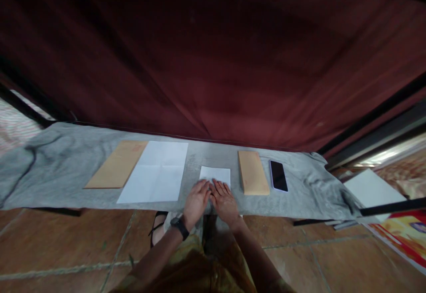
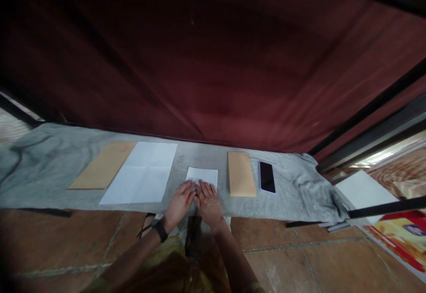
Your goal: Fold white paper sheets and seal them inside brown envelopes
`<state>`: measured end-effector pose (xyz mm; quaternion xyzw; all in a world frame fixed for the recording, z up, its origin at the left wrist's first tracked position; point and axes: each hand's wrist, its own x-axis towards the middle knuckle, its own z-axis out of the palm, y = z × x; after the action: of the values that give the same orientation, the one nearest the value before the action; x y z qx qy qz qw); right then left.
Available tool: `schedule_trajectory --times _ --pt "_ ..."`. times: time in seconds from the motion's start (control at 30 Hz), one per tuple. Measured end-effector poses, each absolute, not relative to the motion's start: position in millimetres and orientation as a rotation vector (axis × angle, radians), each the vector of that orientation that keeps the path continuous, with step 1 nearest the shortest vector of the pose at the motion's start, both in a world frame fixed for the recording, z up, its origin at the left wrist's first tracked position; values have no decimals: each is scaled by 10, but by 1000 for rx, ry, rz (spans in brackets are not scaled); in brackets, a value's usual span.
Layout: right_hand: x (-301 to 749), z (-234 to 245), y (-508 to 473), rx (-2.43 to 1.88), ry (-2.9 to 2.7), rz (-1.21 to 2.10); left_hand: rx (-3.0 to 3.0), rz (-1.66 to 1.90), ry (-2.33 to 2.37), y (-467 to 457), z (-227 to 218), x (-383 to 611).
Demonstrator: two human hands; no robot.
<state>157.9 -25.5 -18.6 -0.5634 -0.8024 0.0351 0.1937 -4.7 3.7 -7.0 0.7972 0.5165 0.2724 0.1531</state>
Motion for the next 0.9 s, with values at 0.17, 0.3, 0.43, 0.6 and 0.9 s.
schedule_trajectory --times 0.17,0.3,0.43,0.6,0.9 --pt "1630 -226 -267 -1538 -2305 101 2464 682 1374 -179 -239 -24" --pt "1683 -200 -303 -1542 -2297 108 2533 634 1404 -219 -235 -56" --pt "1768 -177 -362 -1543 -2277 124 2570 604 1397 -229 -216 -69" --pt "1922 -174 -447 -1556 -2226 137 2567 582 1406 -247 -231 -89" --pt "2068 -129 -497 -1568 -2162 246 2555 540 1395 -255 -172 -105"
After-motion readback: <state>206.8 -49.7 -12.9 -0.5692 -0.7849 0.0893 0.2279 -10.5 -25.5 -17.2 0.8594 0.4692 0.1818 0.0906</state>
